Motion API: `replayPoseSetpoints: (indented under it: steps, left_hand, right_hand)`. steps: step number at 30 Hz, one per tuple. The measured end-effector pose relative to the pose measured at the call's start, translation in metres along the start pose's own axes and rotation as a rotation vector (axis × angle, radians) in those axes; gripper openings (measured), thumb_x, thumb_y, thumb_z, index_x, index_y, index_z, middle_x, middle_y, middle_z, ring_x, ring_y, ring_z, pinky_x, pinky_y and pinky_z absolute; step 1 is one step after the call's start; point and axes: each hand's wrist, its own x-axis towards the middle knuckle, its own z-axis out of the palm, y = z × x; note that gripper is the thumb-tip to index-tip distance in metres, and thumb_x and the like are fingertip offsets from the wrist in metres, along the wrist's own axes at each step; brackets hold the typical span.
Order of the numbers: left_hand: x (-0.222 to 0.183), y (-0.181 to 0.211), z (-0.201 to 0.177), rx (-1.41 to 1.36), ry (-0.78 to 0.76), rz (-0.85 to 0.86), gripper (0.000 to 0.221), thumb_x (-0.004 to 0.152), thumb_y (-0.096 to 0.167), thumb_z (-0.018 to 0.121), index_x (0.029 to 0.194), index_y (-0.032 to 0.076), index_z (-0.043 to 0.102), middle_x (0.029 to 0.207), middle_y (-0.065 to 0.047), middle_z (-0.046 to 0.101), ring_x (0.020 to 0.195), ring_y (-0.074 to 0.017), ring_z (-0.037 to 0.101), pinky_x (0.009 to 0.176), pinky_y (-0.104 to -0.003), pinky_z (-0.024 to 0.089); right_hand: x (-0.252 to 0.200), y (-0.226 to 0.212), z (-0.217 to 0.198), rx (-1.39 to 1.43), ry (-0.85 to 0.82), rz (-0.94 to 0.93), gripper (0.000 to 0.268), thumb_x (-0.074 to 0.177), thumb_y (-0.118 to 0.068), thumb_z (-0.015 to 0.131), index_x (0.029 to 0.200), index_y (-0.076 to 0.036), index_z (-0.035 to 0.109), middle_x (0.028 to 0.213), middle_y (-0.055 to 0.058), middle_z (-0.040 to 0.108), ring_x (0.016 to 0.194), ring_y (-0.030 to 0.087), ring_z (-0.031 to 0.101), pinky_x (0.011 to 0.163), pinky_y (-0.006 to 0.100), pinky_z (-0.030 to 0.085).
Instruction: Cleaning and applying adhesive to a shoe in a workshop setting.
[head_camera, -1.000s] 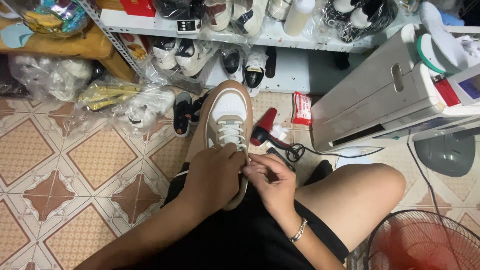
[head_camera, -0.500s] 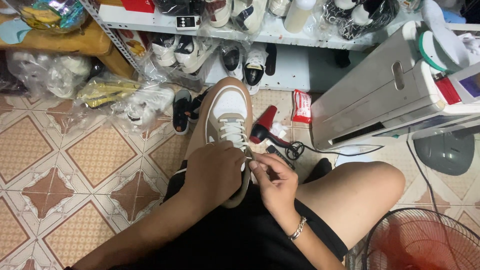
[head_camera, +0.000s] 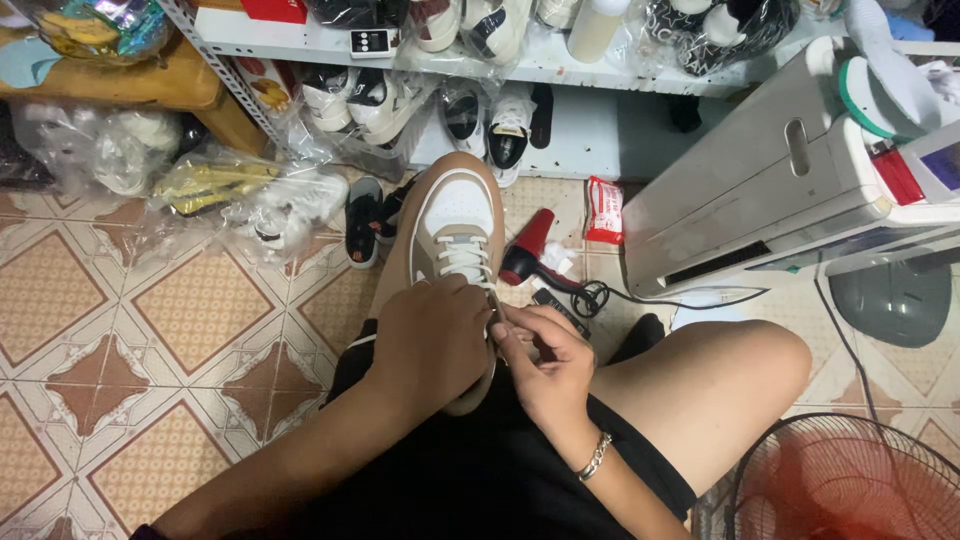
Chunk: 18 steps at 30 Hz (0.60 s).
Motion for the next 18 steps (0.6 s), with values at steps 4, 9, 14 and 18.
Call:
replayPoseSetpoints:
  steps: [4, 9, 14, 18]
  left_hand:
    - [-0.005, -0.008, 0.008, -0.091, 0.043, -0.006, 0.007, 0.085, 0.015, 0.067, 0.081, 0.013, 0.073, 0.080, -0.006, 0.068, 0.075, -0.0303, 0.066, 0.068, -0.043, 0.050]
    - [-0.002, -0.008, -0.007, 0.006, 0.107, 0.093, 0.021, 0.082, 0.026, 0.072, 0.097, 0.014, 0.066, 0.089, -0.009, 0.067, 0.083, -0.0302, 0.066, 0.073, -0.044, 0.047]
    - [-0.006, -0.017, -0.032, 0.111, 0.358, 0.146, 0.062, 0.067, 0.038, 0.079, 0.114, 0.007, 0.052, 0.096, -0.016, 0.064, 0.088, -0.0358, 0.064, 0.078, -0.042, 0.047]
    - [-0.022, -0.028, -0.034, -0.331, -0.264, -0.508, 0.055, 0.074, 0.040, 0.083, 0.112, 0.008, 0.059, 0.079, -0.006, 0.067, 0.071, -0.0235, 0.068, 0.064, -0.037, 0.051]
  right_hand:
    - [-0.001, 0.022, -0.002, 0.078, 0.030, 0.100, 0.014, 0.093, -0.001, 0.072, 0.106, 0.003, 0.076, 0.093, 0.003, 0.072, 0.078, 0.006, 0.059, 0.068, 0.020, 0.046]
    - [0.004, 0.057, -0.001, 0.461, 0.043, 0.283, 0.012, 0.104, -0.010, 0.064, 0.101, 0.001, 0.067, 0.089, 0.004, 0.065, 0.081, 0.009, 0.058, 0.074, 0.022, 0.048]
    - [0.040, -0.024, -0.036, 0.843, 0.464, 0.687, 0.019, 0.101, -0.017, 0.039, 0.092, -0.003, 0.047, 0.091, 0.013, 0.068, 0.085, 0.021, 0.069, 0.079, 0.036, 0.058]
    - [0.012, 0.049, -0.086, 0.721, 0.171, 0.069, 0.012, 0.116, -0.020, 0.054, 0.112, -0.010, 0.050, 0.087, 0.001, 0.051, 0.075, 0.011, 0.049, 0.069, 0.027, 0.046]
